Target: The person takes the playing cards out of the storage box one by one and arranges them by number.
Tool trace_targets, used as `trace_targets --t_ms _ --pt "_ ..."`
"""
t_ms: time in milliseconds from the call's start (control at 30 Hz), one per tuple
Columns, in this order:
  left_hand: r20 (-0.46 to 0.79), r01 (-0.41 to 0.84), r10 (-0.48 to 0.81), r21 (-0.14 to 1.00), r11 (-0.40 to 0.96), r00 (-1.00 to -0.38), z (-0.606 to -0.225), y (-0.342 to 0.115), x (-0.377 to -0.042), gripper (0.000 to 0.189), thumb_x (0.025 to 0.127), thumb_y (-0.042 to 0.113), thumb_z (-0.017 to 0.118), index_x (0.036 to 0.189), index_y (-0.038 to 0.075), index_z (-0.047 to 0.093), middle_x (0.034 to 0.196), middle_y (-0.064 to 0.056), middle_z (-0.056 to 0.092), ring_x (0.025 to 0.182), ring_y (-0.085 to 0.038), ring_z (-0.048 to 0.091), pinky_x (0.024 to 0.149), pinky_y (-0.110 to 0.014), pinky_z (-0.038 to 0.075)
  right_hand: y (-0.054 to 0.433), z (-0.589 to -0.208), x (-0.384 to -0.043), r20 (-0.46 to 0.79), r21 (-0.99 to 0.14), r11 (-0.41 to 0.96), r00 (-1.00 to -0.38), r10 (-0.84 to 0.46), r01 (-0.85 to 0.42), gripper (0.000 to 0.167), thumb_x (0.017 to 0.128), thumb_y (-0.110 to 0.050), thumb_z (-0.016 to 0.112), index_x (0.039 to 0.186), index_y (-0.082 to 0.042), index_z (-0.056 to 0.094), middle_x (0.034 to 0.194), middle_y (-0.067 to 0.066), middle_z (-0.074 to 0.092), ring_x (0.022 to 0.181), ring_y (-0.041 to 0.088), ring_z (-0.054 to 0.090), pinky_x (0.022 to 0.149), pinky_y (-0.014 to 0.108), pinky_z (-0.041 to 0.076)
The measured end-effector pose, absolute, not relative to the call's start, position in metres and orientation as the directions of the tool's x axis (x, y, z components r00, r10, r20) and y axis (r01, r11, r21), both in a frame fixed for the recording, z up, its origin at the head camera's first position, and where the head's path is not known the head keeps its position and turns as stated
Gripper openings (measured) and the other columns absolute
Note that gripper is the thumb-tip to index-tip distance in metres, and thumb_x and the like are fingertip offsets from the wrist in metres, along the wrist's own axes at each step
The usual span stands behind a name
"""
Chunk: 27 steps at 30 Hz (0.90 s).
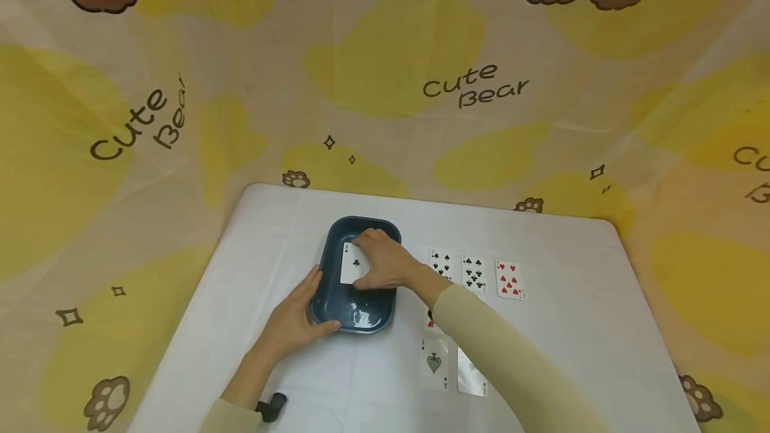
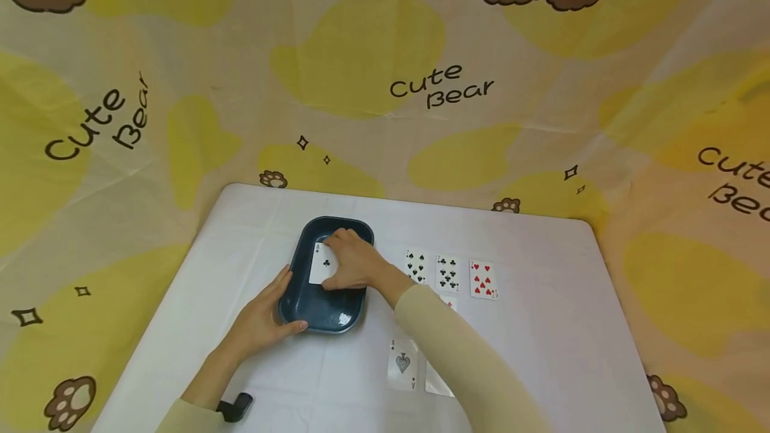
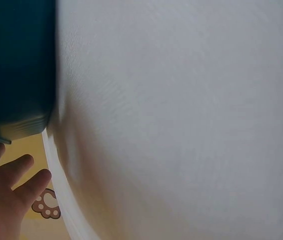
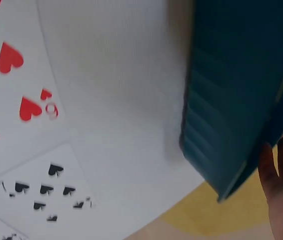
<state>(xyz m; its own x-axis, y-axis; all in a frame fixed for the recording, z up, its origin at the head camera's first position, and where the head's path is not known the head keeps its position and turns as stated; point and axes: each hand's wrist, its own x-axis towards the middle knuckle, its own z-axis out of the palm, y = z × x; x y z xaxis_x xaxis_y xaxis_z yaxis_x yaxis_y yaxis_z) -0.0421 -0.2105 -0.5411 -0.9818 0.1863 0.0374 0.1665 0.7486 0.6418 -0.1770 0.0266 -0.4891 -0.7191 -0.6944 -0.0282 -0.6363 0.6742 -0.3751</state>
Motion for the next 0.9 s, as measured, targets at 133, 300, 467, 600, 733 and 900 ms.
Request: trace_targets --t_ms 133,300,467,600,733,900 --pt "0.027 0.161 0.186 0.634 0.756 -0.982 -0.541 -0.210 -0.042 0.118 0.077 0.061 0.087 0.165 0.007 0.030 0.173 -0.006 0.025 0.154 -0.035 0.034 0.115 -0.060 0.042 0.041 -0.472 -0.172 0.011 -0.411 0.654 -0.721 -0.693 -0.635 0.088 0.073 -0.051 0.081 0.146 -0.008 0.058 0.142 0.009 0.057 0.125 0.022 0.053 0.100 0.035 0.054" --pt "0.017 0.152 0.185 0.641 0.752 -0.983 -0.539 -0.210 -0.042 0.118 0.077 0.062 0.086 0.165 0.007 0.029 0.174 -0.004 0.023 0.154 -0.035 0.033 0.116 -0.060 0.040 0.065 -0.452 -0.161 0.068 -0.415 0.629 -0.711 -0.699 -0.657 0.084 0.071 -0.048 0.081 0.142 -0.006 0.061 0.138 0.009 0.058 0.122 0.022 0.053 0.096 0.035 0.054" --pt "0.024 0.158 0.185 0.637 0.754 -0.982 -0.540 -0.210 -0.042 0.117 0.077 0.057 0.088 0.165 0.005 0.030 0.173 -0.005 0.023 0.154 -0.036 0.032 0.116 -0.060 0.040 0.095 -0.441 -0.145 0.111 -0.391 0.629 -0.713 -0.693 -0.672 0.081 0.071 -0.047 0.083 0.138 -0.006 0.063 0.134 0.007 0.061 0.122 0.022 0.053 0.096 0.036 0.054" --pt "0.036 0.169 0.190 0.629 0.758 -0.981 -0.540 -0.211 -0.041 0.116 0.077 0.054 0.089 0.164 0.005 0.031 0.173 -0.006 0.023 0.154 -0.037 0.033 0.116 -0.060 0.040 0.122 -0.440 -0.129 0.122 -0.381 0.645 -0.727 -0.676 -0.663 0.080 0.071 -0.046 0.084 0.138 -0.008 0.064 0.133 0.005 0.062 0.122 0.022 0.054 0.095 0.036 0.056" --pt "0.039 0.177 0.196 0.631 0.755 -0.980 -0.540 -0.210 -0.041 0.116 0.078 0.054 0.089 0.164 0.004 0.030 0.173 -0.006 0.023 0.154 -0.037 0.033 0.116 -0.061 0.039 0.155 -0.443 -0.109 0.103 -0.365 0.682 -0.756 -0.646 -0.633 0.080 0.070 -0.046 0.084 0.139 -0.010 0.064 0.135 0.003 0.061 0.123 0.021 0.054 0.092 0.036 0.058" --pt "0.040 0.180 0.200 0.625 0.759 -0.979 -0.541 -0.209 -0.041 0.117 0.077 0.056 0.089 0.164 0.004 0.030 0.173 -0.007 0.023 0.154 -0.037 0.033 0.116 -0.060 0.039 0.205 -0.453 -0.082 0.097 -0.337 0.729 -0.792 -0.602 -0.596 0.080 0.069 -0.043 0.086 0.138 -0.009 0.064 0.135 0.002 0.060 0.124 0.021 0.055 0.092 0.040 0.057"
